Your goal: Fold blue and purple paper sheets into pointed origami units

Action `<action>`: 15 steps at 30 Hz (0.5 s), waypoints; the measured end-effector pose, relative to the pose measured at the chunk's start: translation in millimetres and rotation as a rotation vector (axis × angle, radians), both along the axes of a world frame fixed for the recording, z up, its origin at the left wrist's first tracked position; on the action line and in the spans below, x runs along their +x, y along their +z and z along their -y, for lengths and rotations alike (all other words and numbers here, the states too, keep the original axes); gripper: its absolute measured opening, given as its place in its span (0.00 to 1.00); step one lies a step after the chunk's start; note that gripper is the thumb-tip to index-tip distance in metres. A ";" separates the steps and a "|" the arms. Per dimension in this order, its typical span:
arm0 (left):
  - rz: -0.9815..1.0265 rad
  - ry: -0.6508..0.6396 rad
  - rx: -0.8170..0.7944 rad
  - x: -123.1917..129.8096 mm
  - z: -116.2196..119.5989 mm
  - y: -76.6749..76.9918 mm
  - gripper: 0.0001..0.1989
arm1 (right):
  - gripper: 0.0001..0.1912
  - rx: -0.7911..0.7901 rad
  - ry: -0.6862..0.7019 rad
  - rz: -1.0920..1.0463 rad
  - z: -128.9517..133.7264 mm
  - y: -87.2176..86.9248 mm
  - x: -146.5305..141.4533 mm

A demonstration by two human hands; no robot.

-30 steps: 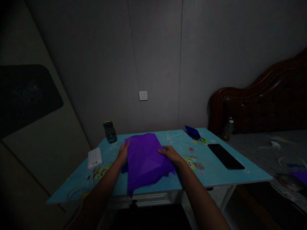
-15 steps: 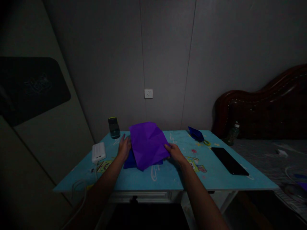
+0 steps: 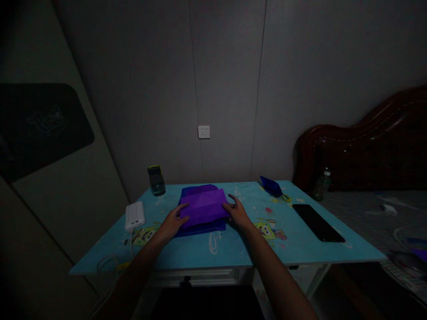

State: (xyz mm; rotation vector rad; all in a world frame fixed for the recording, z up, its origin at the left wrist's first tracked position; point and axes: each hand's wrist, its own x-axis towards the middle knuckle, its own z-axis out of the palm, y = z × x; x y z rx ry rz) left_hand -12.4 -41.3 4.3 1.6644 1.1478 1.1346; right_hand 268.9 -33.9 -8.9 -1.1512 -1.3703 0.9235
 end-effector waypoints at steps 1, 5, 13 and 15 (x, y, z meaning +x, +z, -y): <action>-0.088 0.049 0.037 -4.2 0.1 -1.2 0.24 | 0.31 0.010 0.002 0.036 1.4 -0.2 -0.3; -0.249 0.197 0.133 -15.0 -0.1 -4.5 0.19 | 0.19 0.089 -0.004 0.218 6.6 -1.7 -4.2; -0.536 0.220 0.203 -14.5 7.8 -5.6 0.20 | 0.32 0.279 -0.111 0.584 20.1 4.4 -20.9; -0.601 0.205 0.206 -15.8 10.6 -4.1 0.19 | 0.28 0.362 -0.106 0.810 22.5 6.8 -23.8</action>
